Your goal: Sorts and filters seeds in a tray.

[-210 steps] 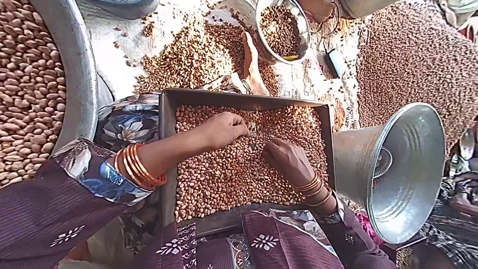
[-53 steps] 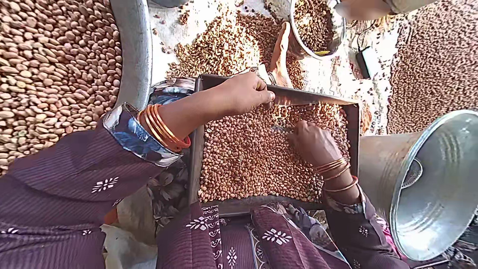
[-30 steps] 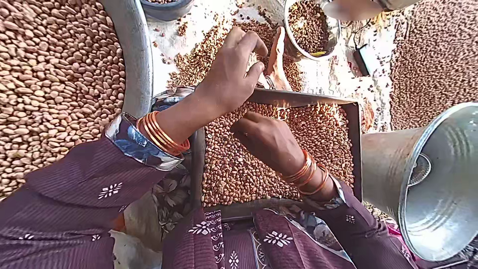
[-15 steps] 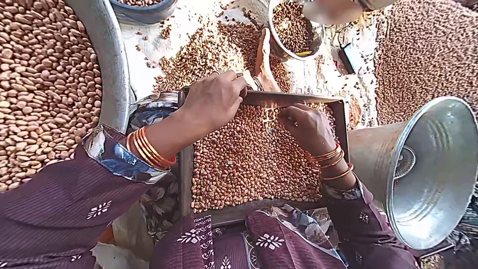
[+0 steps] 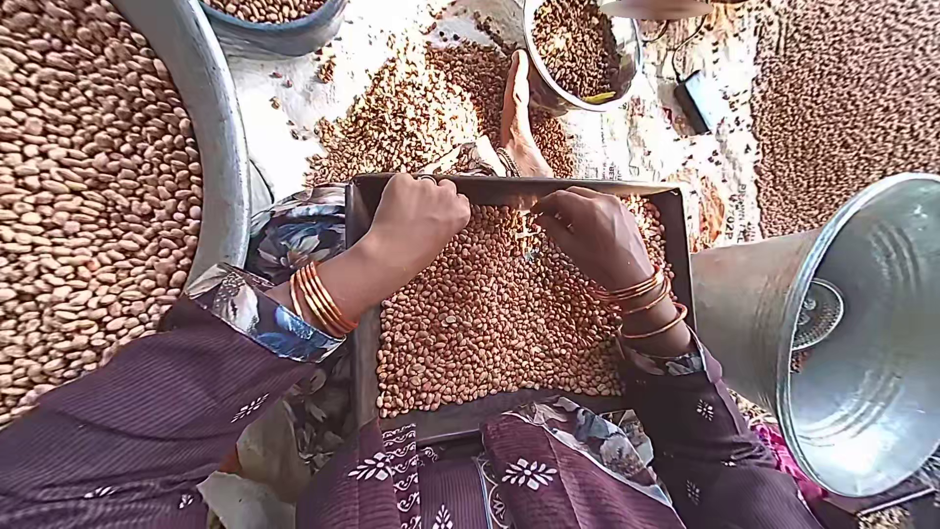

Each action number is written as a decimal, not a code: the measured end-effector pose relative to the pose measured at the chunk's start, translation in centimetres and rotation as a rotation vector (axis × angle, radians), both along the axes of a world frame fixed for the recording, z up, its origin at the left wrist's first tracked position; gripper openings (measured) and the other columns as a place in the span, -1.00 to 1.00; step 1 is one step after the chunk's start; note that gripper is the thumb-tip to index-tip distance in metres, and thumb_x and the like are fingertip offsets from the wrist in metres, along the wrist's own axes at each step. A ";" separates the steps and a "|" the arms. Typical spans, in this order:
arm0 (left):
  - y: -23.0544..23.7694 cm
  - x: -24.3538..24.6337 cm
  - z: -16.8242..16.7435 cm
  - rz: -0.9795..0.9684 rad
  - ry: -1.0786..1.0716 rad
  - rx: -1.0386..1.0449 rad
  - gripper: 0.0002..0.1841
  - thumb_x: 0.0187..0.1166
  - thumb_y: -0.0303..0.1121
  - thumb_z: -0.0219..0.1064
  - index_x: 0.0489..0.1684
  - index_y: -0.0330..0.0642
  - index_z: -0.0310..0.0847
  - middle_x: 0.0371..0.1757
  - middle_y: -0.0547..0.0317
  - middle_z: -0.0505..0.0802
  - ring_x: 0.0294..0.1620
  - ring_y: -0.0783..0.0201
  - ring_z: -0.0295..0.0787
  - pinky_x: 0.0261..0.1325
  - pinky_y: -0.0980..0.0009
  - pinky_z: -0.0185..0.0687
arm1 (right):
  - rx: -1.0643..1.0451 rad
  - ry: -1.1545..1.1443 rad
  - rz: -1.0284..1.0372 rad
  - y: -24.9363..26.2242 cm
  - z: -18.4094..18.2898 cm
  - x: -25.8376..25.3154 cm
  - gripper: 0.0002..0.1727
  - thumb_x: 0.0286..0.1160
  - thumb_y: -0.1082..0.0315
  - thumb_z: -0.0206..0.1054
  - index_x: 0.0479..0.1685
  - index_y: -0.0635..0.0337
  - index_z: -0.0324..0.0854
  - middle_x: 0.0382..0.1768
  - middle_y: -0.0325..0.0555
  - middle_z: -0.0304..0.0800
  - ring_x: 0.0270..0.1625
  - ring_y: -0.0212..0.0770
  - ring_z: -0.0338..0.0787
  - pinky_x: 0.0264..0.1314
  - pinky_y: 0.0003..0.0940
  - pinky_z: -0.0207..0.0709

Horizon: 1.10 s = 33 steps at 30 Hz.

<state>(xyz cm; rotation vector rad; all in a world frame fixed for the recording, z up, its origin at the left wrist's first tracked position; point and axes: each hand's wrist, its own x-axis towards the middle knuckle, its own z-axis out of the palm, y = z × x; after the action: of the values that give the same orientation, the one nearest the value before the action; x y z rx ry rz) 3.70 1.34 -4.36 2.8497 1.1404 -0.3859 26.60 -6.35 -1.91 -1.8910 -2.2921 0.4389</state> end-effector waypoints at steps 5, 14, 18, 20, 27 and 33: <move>1.2 -1.5 0.5 0.119 -0.325 -0.087 -0.76 0.72 -0.26 0.19 -0.19 -0.24 0.67 -0.42 -0.18 0.77 -0.39 -0.28 0.78 -0.47 -0.17 0.43 | -0.029 0.050 -0.038 -0.9 1.5 1.7 -0.83 0.64 0.37 0.33 0.01 0.14 0.82 -0.14 -0.03 0.88 -0.19 -0.04 0.88 -0.12 0.02 0.72; 3.0 -2.6 1.1 -0.182 -0.296 0.068 -0.73 0.60 -0.62 0.27 0.01 -0.04 0.82 0.44 -0.15 0.65 0.56 -0.27 0.47 0.44 -0.28 0.26 | -0.042 0.002 -0.097 -3.5 2.7 3.4 -0.78 0.69 0.26 0.30 0.07 0.11 0.80 -0.11 -0.08 0.89 -0.23 -0.12 0.88 -0.14 -0.04 0.76; 3.2 -2.0 -0.7 -0.199 -0.172 0.085 -0.65 0.50 -0.69 0.34 -0.02 0.05 0.85 0.56 -0.05 0.62 0.74 -0.22 0.29 0.64 -0.41 -0.06 | -0.099 0.017 -0.061 -4.0 2.3 2.7 -0.79 0.69 0.28 0.31 0.09 0.10 0.80 -0.12 -0.09 0.90 -0.25 -0.11 0.88 -0.14 -0.02 0.76; 3.4 -1.9 -1.1 -0.233 -0.187 0.119 -0.67 0.48 -0.70 0.34 -0.07 0.01 0.84 0.44 -0.07 0.70 0.66 -0.22 0.40 0.63 -0.41 -0.03 | -0.083 0.013 -0.040 -4.3 2.6 2.7 -0.77 0.70 0.26 0.29 0.10 0.09 0.80 -0.11 -0.11 0.90 -0.24 -0.14 0.88 -0.15 -0.08 0.77; 3.2 -2.5 -1.1 -0.224 -0.383 0.047 -0.83 0.68 -0.48 0.23 0.00 -0.15 0.75 0.35 -0.21 0.70 0.58 -0.33 0.44 0.49 -0.41 0.14 | -0.365 -0.186 -0.219 -6.8 3.5 1.8 -0.65 0.77 0.05 0.23 0.04 0.13 0.76 -0.31 -0.02 0.85 -0.25 0.06 0.87 -0.20 0.14 0.68; 2.8 -2.3 1.2 0.005 -0.702 -0.111 -0.70 0.68 -0.31 0.09 0.07 -0.34 0.62 0.06 -0.33 0.77 0.10 -0.33 0.74 0.05 -0.28 0.53 | -0.660 0.087 -0.149 -7.8 -0.7 -4.3 -0.43 0.82 -0.02 0.09 0.52 0.26 0.37 0.23 0.19 0.69 0.08 0.09 0.83 0.13 0.03 0.67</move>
<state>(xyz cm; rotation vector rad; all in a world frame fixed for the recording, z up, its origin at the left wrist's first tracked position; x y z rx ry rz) 1.37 4.09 -3.19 2.5274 0.9301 0.5026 22.29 -14.17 -2.56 -2.2217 -2.0804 1.3577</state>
